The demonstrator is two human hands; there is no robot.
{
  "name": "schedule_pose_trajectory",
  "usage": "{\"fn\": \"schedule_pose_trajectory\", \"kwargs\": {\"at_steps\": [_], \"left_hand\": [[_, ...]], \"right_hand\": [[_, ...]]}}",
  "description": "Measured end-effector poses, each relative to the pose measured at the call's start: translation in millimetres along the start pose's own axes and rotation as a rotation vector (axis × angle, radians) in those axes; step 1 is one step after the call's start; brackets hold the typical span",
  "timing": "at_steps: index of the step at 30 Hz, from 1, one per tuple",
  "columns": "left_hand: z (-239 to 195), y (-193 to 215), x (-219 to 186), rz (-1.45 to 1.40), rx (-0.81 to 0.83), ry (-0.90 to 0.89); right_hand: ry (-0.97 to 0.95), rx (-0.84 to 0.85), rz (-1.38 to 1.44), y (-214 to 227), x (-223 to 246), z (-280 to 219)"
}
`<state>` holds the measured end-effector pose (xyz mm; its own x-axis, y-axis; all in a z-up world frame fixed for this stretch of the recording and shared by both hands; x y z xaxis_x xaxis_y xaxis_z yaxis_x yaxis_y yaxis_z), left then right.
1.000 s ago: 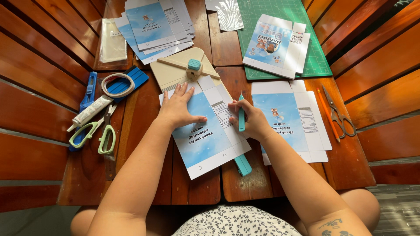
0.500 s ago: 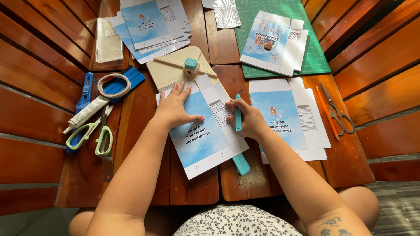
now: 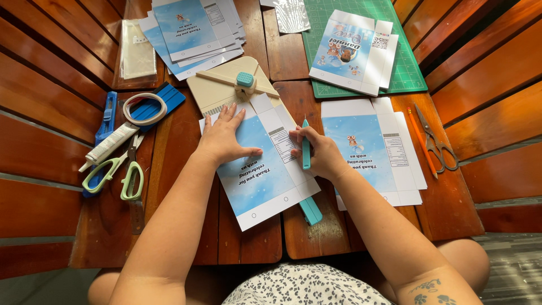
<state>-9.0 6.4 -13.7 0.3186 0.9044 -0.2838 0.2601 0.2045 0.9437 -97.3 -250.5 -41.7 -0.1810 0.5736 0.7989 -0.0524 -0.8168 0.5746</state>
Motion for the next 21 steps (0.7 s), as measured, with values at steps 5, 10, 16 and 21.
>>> {"fn": "schedule_pose_trajectory", "kwargs": {"at_steps": [5,10,16,21], "left_hand": [[-0.3,-0.9,0.6,0.005,-0.004,-0.001],[0.0,-1.0,0.4,0.002,-0.009,-0.001],[2.1,-3.1,1.4,0.007,-0.011,-0.002],[0.8,-1.2,0.1,-0.004,-0.009,-0.001]], "right_hand": [[-0.007,0.005,0.008,-0.1,-0.6,0.4],[-0.012,0.007,-0.001,-0.1,0.0,0.9],[-0.001,-0.005,0.014,-0.6,-0.5,2.3],[-0.010,-0.012,0.002,-1.4,-1.8,1.1]]}}
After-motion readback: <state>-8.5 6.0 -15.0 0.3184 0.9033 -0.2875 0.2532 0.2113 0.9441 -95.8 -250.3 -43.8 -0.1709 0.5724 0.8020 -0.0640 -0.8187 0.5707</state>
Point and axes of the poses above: each hand's wrist, its own z-axis towards the middle knuckle, its own y-axis out of the back of the hand, x = y × z, the point moved 2 cm from there along z, towards the middle knuckle, and after that the axes turned 1 degree about z, right-handed, at the moved point
